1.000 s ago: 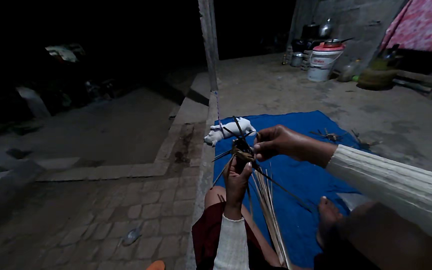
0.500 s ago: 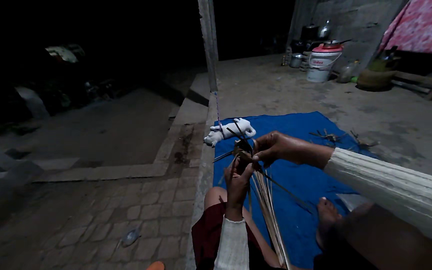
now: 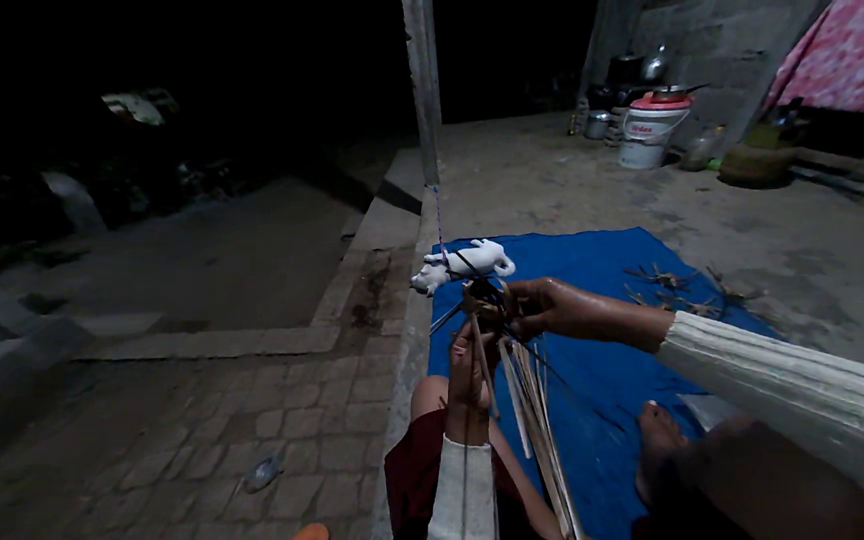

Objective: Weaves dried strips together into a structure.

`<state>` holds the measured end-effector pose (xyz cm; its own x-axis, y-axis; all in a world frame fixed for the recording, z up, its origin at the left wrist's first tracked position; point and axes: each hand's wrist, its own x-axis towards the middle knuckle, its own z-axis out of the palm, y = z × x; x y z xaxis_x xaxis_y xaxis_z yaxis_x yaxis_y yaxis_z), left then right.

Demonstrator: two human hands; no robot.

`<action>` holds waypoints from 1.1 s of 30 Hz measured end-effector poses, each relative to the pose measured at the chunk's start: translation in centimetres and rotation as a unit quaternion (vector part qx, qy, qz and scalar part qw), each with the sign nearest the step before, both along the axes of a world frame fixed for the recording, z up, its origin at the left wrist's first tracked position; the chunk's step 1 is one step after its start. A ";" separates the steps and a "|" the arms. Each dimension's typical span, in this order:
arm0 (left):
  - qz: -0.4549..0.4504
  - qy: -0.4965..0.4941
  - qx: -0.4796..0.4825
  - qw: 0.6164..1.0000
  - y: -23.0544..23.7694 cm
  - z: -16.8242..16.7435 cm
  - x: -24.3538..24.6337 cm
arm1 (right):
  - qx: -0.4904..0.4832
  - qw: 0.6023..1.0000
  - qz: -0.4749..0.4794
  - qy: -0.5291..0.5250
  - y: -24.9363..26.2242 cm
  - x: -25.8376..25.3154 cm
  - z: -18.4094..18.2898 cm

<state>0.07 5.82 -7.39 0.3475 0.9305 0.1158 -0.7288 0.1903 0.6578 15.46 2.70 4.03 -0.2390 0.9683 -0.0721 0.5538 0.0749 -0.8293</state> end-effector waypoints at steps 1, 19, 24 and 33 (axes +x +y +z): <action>-0.028 -0.055 -0.039 0.997 -0.1 0.2 -0.3 | 0.013 1.000 0.010 -0.009 0.1 0.2 -0.1; 0.028 -0.046 0.119 0.991 0.3 -2.7 1.1 | 0.135 0.984 -0.058 -0.103 0.1 2.0 0.8; 0.125 0.019 0.180 0.976 -0.6 -3.1 1.7 | -0.038 0.999 -0.005 0.018 -0.8 -0.3 0.7; -0.025 -0.147 -0.035 0.988 -0.5 0.1 1.0 | -0.079 0.996 -0.014 0.026 0.1 1.1 0.8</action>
<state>1.09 5.31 -7.25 0.3540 0.9225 0.1537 -0.8750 0.2686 0.4028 16.53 2.79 4.83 -0.2188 0.9522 -0.2132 0.5092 -0.0750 -0.8574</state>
